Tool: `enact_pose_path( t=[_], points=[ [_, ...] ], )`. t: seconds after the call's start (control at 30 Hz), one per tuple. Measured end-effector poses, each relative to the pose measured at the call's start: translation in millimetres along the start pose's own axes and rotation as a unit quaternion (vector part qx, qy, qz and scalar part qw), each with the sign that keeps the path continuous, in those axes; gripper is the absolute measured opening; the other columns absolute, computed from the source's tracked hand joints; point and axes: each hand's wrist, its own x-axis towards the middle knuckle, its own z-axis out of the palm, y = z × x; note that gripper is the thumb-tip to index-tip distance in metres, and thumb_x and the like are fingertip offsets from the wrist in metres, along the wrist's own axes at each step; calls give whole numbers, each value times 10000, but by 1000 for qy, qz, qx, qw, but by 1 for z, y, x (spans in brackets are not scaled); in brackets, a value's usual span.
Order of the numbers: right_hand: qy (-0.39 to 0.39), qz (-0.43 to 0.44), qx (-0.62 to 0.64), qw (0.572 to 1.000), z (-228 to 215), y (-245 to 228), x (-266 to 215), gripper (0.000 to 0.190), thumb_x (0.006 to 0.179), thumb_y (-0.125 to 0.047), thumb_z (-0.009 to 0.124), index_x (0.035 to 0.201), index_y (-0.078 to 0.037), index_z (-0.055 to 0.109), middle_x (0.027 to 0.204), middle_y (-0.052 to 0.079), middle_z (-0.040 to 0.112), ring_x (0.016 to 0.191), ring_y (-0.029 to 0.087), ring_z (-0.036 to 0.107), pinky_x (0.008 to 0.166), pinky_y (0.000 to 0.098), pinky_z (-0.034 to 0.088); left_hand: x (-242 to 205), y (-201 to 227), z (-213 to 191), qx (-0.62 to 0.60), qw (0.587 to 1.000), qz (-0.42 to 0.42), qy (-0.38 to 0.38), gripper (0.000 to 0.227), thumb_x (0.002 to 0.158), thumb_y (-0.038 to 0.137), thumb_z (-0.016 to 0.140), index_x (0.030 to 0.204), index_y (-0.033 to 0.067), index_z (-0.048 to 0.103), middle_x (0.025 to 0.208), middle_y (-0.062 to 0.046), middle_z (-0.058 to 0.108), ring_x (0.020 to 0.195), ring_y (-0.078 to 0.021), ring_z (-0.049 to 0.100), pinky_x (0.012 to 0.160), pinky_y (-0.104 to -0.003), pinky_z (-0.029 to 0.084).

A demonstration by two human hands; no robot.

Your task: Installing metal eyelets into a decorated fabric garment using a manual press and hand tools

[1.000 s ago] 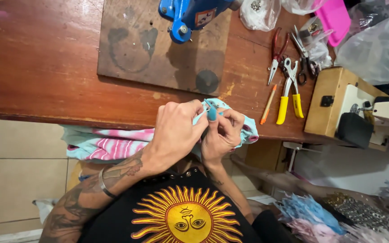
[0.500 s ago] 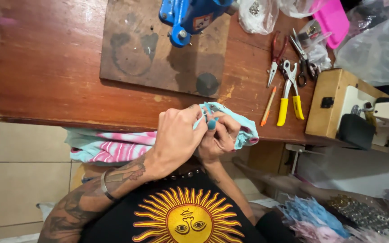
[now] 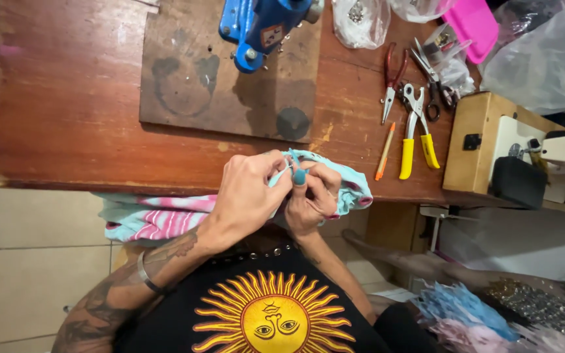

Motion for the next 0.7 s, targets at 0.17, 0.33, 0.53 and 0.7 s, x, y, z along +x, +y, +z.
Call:
enact_pose_path(
  t=[0.17,0.33,0.53,0.7],
  points=[
    [-25,10,2,1000,1,-4,5,227,802,-86,609,599,11,579,723,81,442,617,229,560,604,337,465,1,1,-1,23,1000,-4,-9,137,726,176,543,611,104,523,443,-89,510,453,-299,548,463,-355,434],
    [-37,35,8,999,1,-8,9,228,802,-95,609,601,7,577,719,83,460,625,223,552,620,338,461,4,5,-4,29,999,-6,-18,136,720,154,532,601,91,516,435,-92,510,446,-310,543,453,-356,428],
    [-36,82,-12,996,-1,-10,8,236,806,-114,620,604,-11,557,717,78,454,617,184,491,633,316,446,5,-1,2,9,999,-24,-21,137,717,203,567,626,102,545,476,-87,530,468,-289,544,472,-346,424],
    [-19,76,-27,997,3,-14,9,224,799,-124,639,607,-26,578,709,68,444,601,177,501,622,302,462,4,0,-5,-16,996,-81,-29,165,719,234,584,637,95,554,487,-76,522,456,-221,503,479,-327,409]
  ],
)
